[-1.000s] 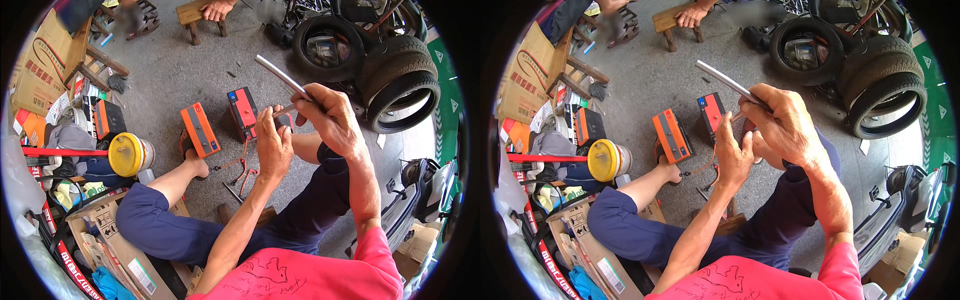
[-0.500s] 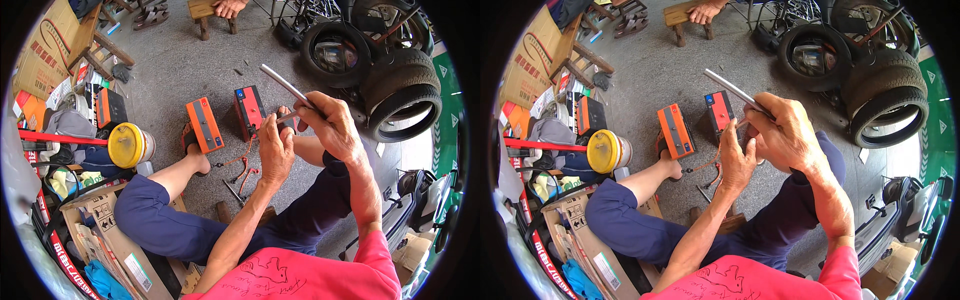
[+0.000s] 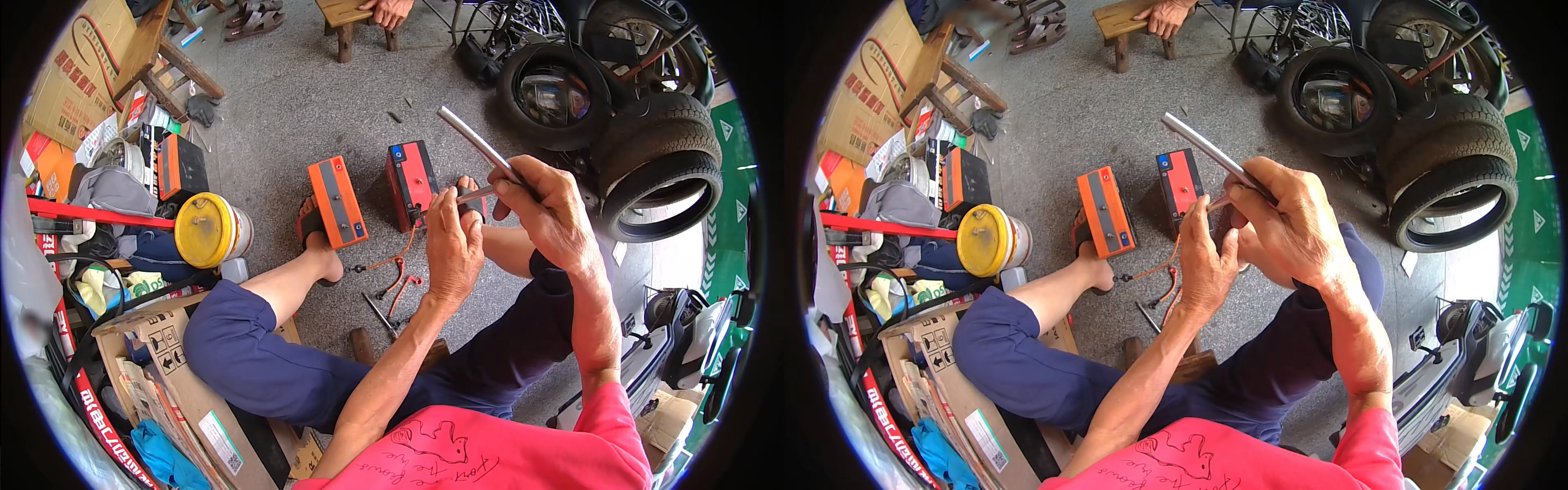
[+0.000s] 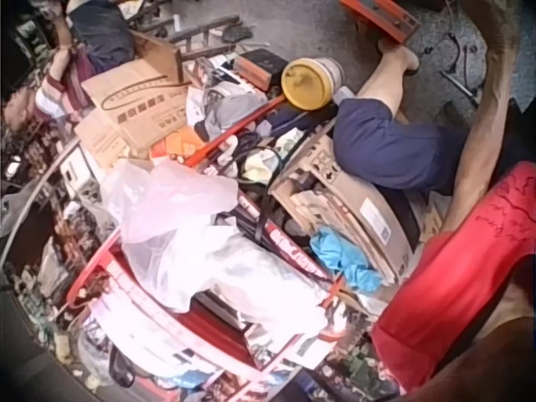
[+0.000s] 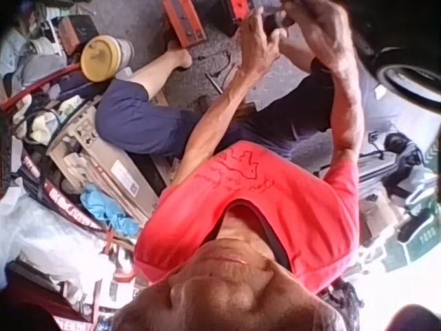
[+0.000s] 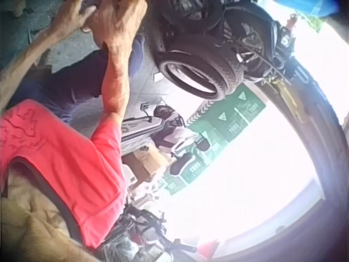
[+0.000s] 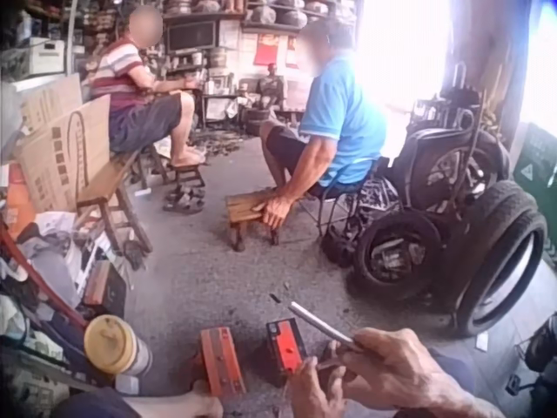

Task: The person sits on the floor of a workshop and uses a metal file to scrape the terminals of two red and black batteries. They repeatedly file the metal contacts on the top of the batteries, occasionally lifting the file to inspect the surface. The workspace is cluttered with tires and boxes.

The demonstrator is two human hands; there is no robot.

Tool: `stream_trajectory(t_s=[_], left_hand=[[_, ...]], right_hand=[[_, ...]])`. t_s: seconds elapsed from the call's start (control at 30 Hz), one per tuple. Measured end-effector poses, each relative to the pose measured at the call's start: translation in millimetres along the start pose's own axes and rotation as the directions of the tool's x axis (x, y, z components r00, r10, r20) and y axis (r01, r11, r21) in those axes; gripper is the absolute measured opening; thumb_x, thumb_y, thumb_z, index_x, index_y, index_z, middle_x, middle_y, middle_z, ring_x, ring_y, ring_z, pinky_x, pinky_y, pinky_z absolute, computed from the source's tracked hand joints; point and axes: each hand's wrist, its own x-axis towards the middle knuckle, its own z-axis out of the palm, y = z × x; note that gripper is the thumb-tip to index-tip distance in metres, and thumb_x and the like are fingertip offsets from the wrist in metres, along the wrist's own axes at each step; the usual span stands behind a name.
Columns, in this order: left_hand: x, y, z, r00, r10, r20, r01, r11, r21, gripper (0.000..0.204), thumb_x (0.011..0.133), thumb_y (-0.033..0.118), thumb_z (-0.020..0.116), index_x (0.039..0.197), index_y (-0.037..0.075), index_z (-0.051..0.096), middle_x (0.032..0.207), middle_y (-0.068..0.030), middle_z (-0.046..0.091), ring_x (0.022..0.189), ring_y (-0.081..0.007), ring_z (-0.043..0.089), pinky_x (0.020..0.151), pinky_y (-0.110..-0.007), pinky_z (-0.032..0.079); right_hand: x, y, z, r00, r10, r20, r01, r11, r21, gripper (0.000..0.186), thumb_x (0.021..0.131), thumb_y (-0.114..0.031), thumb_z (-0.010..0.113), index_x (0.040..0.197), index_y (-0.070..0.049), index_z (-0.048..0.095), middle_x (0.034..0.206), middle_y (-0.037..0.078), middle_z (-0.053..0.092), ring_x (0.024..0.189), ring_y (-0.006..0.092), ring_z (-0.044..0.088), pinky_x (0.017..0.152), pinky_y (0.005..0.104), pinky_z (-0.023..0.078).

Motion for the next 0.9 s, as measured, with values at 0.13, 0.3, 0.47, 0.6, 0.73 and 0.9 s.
stream_trajectory(t_s=[0.13, 0.3, 0.47, 0.6, 0.73, 0.9], left_hand=[[-1, 0, 0, 1.000, -0.008, -0.022, 0.008, 1.000, 0.007, 0.064, 0.084, 0.006, 0.065, 0.140, -0.004, 0.034, 0.134, -0.0293, 0.043, 0.125, -0.0427, 0.044, 0.106, -0.047, 0.038], [3, -4, -2, 0.996, -0.021, -0.085, 0.018, 0.999, -0.030, 0.052, 0.092, 0.011, 0.060, 0.134, -0.009, 0.038, 0.126, -0.0293, 0.048, 0.117, -0.0426, 0.050, 0.100, -0.049, 0.042], [17, -10, -16, 0.998, 0.049, -0.027, -0.051, 0.996, -0.071, 0.045, 0.092, 0.017, 0.059, 0.131, -0.003, 0.047, 0.114, -0.0210, 0.058, 0.106, -0.0356, 0.057, 0.091, -0.044, 0.045], [20, -20, -48, 0.998, 0.041, 0.049, -0.037, 0.996, -0.086, 0.045, 0.090, 0.016, 0.058, 0.130, -0.002, 0.049, 0.116, -0.0208, 0.058, 0.109, -0.0349, 0.057, 0.092, -0.043, 0.045], [21, -56, -90, 0.969, -0.247, 0.017, 0.246, 0.955, -0.165, 0.045, 0.087, 0.016, 0.058, 0.129, 0.000, 0.051, 0.118, -0.0206, 0.058, 0.111, -0.0342, 0.056, 0.093, -0.042, 0.045], [15, -108, -127, 0.901, -0.434, 0.009, 0.433, 0.899, -0.055, 0.046, 0.084, 0.016, 0.057, 0.128, 0.001, 0.053, 0.121, -0.0204, 0.058, 0.113, -0.0333, 0.056, 0.095, -0.041, 0.045]], right_hand=[[0, 1, 3, 1.000, -0.001, -0.005, 0.001, 0.998, -0.070, 0.012, 0.089, -0.006, 0.058, 0.093, 0.004, 0.062, 0.069, 0.011, 0.062, 0.064, 0.0181, 0.063, 0.057, 0.0302, 0.046], [4, -13, 15, 0.971, -0.230, 0.062, 0.237, 0.899, -0.369, 0.013, 0.085, -0.010, 0.062, 0.095, -0.001, 0.059, 0.067, 0.017, 0.059, 0.062, 0.0366, 0.062, 0.055, 0.0430, 0.048], [15, -34, 57, 0.916, -0.385, -0.113, 0.182, 0.650, -0.738, 0.050, 0.074, -0.008, 0.062, 0.121, 0.005, 0.052, 0.106, 0.018, 0.058, 0.096, 0.0312, 0.059, 0.080, 0.0430, 0.049], [20, -46, 90, 0.912, -0.374, -0.169, 0.113, 0.623, -0.774, 0.067, 0.070, -0.019, 0.073, 0.127, 0.006, 0.049, 0.126, 0.020, 0.054, 0.128, 0.0386, 0.044, 0.112, 0.0580, 0.023], [22, -64, 78, 0.892, -0.340, -0.298, 0.127, 0.821, -0.557, 0.050, 0.074, -0.034, 0.072, 0.104, 0.006, 0.062, 0.100, 0.019, 0.063, 0.113, 0.0361, 0.052, 0.107, 0.0566, 0.026], [28, -36, 48, 0.846, -0.532, 0.032, 0.533, 0.846, -0.015, 0.025, 0.070, -0.024, 0.076, 0.061, -0.005, 0.063, 0.080, 0.008, 0.062, 0.093, 0.0235, 0.056, 0.101, 0.0483, 0.032]])
